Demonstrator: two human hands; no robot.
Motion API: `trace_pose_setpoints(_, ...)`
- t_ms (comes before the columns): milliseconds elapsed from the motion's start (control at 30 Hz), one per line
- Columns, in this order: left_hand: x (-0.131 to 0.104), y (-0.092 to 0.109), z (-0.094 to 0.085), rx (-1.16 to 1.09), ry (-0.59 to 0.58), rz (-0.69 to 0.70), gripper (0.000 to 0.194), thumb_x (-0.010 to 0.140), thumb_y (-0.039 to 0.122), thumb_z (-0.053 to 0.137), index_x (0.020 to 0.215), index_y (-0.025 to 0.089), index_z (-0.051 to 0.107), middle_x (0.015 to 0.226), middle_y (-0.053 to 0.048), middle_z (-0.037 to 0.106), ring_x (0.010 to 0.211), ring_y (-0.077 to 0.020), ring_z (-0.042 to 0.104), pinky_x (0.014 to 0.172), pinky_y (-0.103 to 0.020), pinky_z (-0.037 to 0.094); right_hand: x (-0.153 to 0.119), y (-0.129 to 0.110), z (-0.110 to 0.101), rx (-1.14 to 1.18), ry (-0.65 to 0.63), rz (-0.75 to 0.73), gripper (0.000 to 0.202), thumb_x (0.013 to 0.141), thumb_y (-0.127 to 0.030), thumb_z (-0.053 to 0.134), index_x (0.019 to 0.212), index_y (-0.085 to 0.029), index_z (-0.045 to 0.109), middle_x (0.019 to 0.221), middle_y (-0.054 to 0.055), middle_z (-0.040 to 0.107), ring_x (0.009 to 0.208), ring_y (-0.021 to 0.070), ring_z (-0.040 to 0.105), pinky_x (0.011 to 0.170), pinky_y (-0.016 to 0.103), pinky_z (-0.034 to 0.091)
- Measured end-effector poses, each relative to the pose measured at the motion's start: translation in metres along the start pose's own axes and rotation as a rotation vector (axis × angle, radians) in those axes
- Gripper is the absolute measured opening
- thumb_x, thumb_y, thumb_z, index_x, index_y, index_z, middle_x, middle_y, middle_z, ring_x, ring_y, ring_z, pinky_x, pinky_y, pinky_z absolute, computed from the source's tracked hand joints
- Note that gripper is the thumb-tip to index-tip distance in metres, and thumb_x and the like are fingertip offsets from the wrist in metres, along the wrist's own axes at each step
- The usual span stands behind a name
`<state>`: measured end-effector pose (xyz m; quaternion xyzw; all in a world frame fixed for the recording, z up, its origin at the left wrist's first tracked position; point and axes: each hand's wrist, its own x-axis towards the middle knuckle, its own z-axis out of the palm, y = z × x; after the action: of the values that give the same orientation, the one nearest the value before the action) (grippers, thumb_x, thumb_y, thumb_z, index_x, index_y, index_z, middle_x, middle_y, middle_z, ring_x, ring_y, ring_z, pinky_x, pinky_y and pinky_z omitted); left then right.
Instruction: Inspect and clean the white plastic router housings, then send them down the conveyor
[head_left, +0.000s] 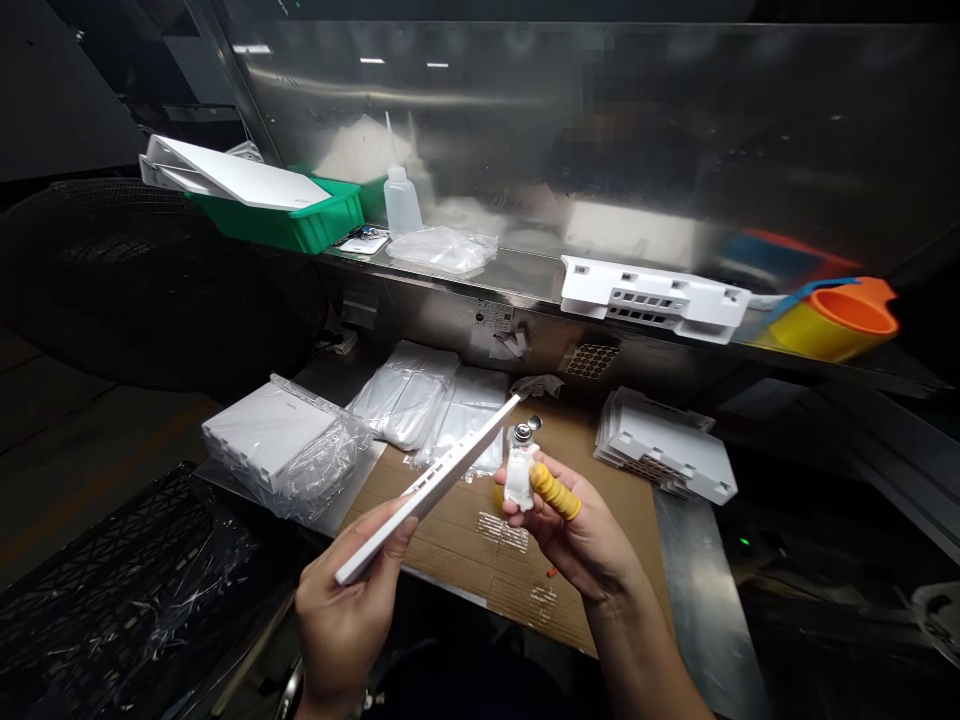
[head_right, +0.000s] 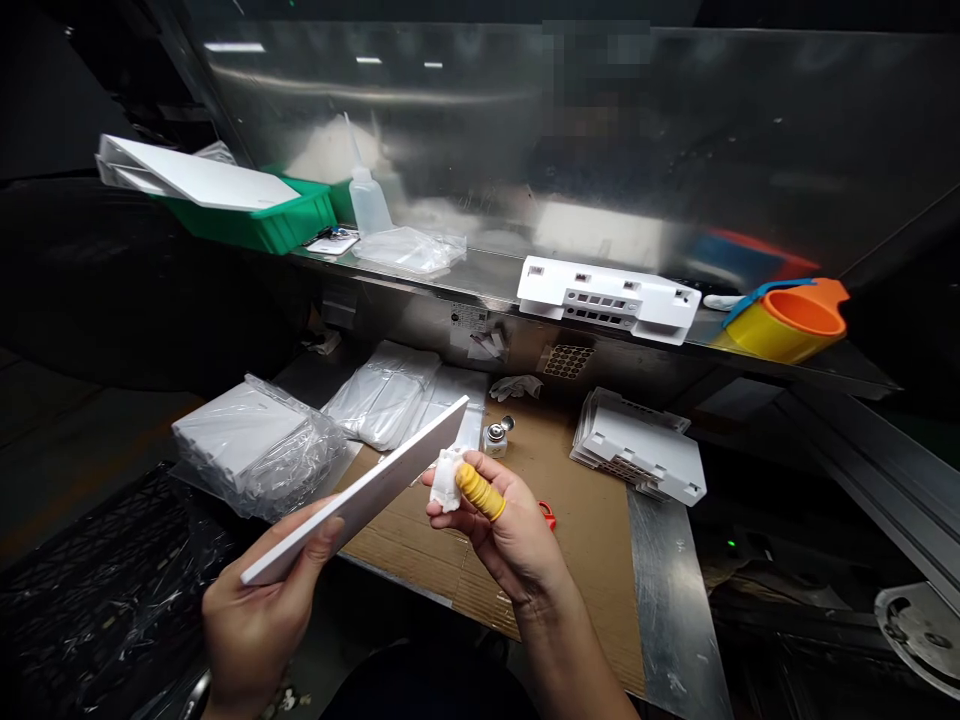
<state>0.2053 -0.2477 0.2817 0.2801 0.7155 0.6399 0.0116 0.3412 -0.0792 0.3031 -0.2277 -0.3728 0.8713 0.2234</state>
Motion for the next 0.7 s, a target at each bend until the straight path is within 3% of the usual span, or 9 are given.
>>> trace_pose_setpoints(67,0.009,0.002,-0.003,-0.128,0.091,-0.287,0.025,0.078,0.028,0.085,0.102,0.022,0.080,0.095,-0.002,0.081,0.090,-0.0217,0.076,0.085,-0.028,0.063,0.008,0.007,-0.022,-0.211,0.089,-0.074,0.047,0.078,-0.049,0.083,0.111,-0.018,0.071,0.106,0.011,0.077,0.082,0.0181,0.074,0.077,0.031,0.061)
trace_pose_setpoints(133,0.023,0.002,-0.010,-0.335,0.139,-0.579,0.034,0.079,0.028,0.084,0.111,0.021,0.076,0.099,-0.005,0.081,0.094,-0.0246,0.077,0.086,-0.033,0.065,0.023,0.015,-0.056,-0.558,0.247,-0.188,0.053,0.078,-0.053,0.079,0.116,-0.018,0.070,0.112,0.013,0.076,0.093,0.0224,0.074,0.086,0.037,0.060)
trace_pose_setpoints(167,0.030,0.002,-0.015,-0.451,0.142,-0.690,0.036,0.082,0.026,0.080,0.117,0.020,0.074,0.103,-0.006,0.081,0.095,-0.0255,0.077,0.087,-0.036,0.065,0.033,0.018,-0.076,-0.802,0.371,-0.249,0.054,0.079,-0.059,0.072,0.113,-0.018,0.071,0.111,0.012,0.077,0.094,0.0231,0.073,0.085,0.037,0.059)
trace_pose_setpoints(233,0.043,-0.001,-0.025,-0.657,0.150,-0.822,0.036,0.090,0.018,0.069,0.126,0.018,0.069,0.108,-0.009,0.080,0.098,-0.0265,0.077,0.091,-0.040,0.064,0.056,0.023,-0.114,-0.986,0.496,-0.260,0.052,0.082,-0.058,0.064,0.109,-0.015,0.071,0.111,0.015,0.075,0.098,0.0261,0.071,0.087,0.041,0.057)
trace_pose_setpoints(300,0.052,-0.003,-0.033,-0.790,0.198,-0.860,0.039,0.091,0.011,0.059,0.129,0.015,0.067,0.106,-0.011,0.081,0.101,-0.0279,0.076,0.096,-0.044,0.061,0.078,0.026,-0.142,-1.163,0.556,-0.242,0.043,0.084,-0.053,0.061,0.103,-0.016,0.073,0.105,0.013,0.075,0.092,0.0263,0.069,0.085,0.041,0.055)
trace_pose_setpoints(367,0.057,-0.002,-0.037,-0.856,0.286,-0.844,0.043,0.087,0.008,0.056,0.129,0.013,0.066,0.102,-0.011,0.082,0.105,-0.0303,0.075,0.099,-0.048,0.059,0.098,0.030,-0.155,-1.350,0.548,-0.211,0.031,0.086,-0.042,0.060,0.098,-0.017,0.075,0.101,0.011,0.075,0.087,0.0245,0.067,0.083,0.039,0.052)
trace_pose_setpoints(500,0.064,0.005,-0.037,-0.910,0.377,-0.788,0.040,0.088,0.016,0.055,0.126,0.014,0.067,0.106,-0.009,0.081,0.115,-0.0333,0.071,0.102,-0.052,0.057,0.131,0.036,-0.152,-1.688,0.442,-0.140,0.020,0.093,-0.024,0.060,0.108,-0.017,0.072,0.116,0.009,0.070,0.096,0.0208,0.066,0.089,0.037,0.051)
trace_pose_setpoints(700,0.074,0.004,-0.045,-1.028,0.353,-0.808,0.043,0.090,0.023,0.054,0.131,0.015,0.064,0.115,-0.012,0.079,0.120,-0.0364,0.067,0.104,-0.058,0.054,0.161,0.034,-0.146,-2.035,0.325,-0.022,0.020,0.098,-0.030,0.064,0.112,-0.016,0.067,0.123,0.008,0.065,0.101,0.0196,0.066,0.089,0.040,0.056)
